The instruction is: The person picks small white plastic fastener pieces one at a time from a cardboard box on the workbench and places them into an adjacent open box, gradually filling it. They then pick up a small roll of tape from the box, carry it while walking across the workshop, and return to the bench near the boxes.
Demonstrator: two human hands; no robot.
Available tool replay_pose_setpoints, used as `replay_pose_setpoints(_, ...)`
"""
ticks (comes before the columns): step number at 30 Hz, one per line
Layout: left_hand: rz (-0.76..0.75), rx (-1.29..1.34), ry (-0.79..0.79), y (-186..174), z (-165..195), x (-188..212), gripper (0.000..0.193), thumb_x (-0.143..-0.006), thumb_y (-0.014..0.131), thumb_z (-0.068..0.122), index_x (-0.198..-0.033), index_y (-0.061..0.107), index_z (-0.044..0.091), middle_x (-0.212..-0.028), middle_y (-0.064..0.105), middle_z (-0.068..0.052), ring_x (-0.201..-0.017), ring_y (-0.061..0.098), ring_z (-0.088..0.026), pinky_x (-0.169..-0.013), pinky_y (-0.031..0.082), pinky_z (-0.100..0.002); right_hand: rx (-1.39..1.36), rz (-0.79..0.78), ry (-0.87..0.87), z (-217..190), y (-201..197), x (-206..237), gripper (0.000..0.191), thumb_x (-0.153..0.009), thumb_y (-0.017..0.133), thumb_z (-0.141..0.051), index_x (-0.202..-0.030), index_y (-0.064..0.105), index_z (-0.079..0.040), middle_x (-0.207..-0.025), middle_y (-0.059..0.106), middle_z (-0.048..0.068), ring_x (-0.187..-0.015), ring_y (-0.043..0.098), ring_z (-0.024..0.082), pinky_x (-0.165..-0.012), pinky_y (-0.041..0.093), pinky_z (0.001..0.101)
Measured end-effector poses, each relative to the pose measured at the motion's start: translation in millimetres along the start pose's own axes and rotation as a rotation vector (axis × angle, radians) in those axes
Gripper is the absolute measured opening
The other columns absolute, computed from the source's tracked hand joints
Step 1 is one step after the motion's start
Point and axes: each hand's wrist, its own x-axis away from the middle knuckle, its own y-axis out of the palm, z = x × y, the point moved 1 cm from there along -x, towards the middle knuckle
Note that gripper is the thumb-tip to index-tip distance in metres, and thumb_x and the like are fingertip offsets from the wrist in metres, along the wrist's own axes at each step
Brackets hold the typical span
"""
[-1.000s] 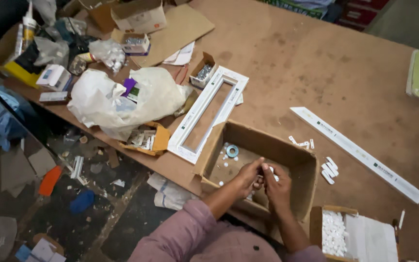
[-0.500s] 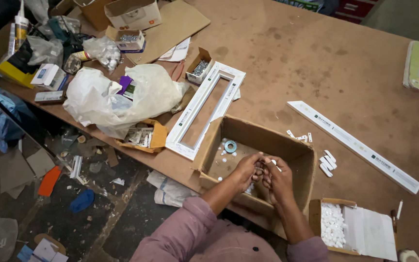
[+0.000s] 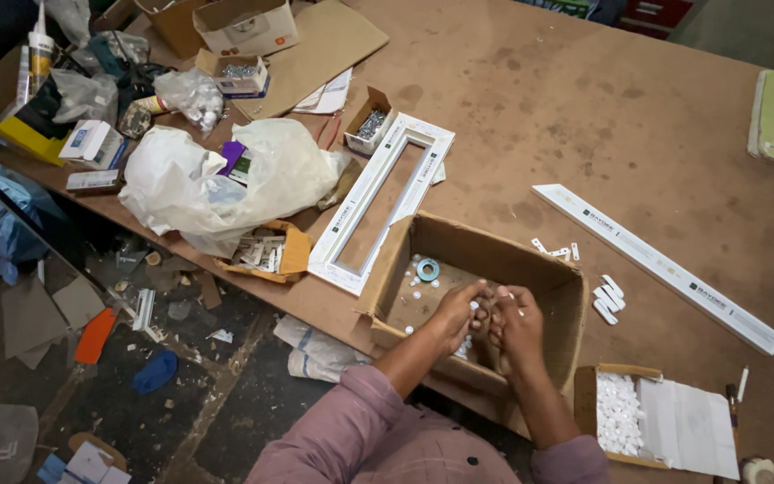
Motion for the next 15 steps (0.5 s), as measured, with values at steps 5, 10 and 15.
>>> replay_pose_setpoints(5,0.042,0.141,0.041,-6.2,-3.4,-5.4,0.027,-0.104,0.057,0.034,-0.113,0.065,0.01,-0.088,0.062,0.0,-0.074,0.06,-0.011,-0.065,0.049,-0.026,-0.34,-0.039,0.105,-5.2,-17.1,-6.6,0.023,-0.103,0.058,-0.035,-0.106,0.059,-0.012,-0.065,0.048,-0.003,-0.046,0.037,0.006,-0.04,0.028,0.0212)
replay_pose_setpoints(10,0.001,0.117,0.009,-6.7,-1.9,-4.6,0.031,-0.105,0.056,0.039,-0.114,0.064,0.011,-0.091,0.062,0.002,-0.077,0.061,-0.011,-0.068,0.051,-0.027,-0.532,-0.128,0.082,-7.9,-19.9,-5.7,0.034,-0.103,0.058,-0.046,-0.1,0.06,-0.012,-0.061,0.046,-0.003,-0.045,0.038,0.006,-0.04,0.029,0.0212)
replay_pose_setpoints(15,-0.044,0.025,-0.052,-3.9,2.1,2.3,0.036,-0.106,0.051,0.044,-0.115,0.064,0.012,-0.089,0.063,0.002,-0.075,0.059,-0.01,-0.067,0.049,-0.026,-0.198,-0.103,-0.018,-1.5,-12.3,2.0,0.036,-0.102,0.059,-0.043,-0.088,0.059,-0.01,-0.058,0.046,-0.002,-0.041,0.035,0.005,-0.038,0.027,0.0222)
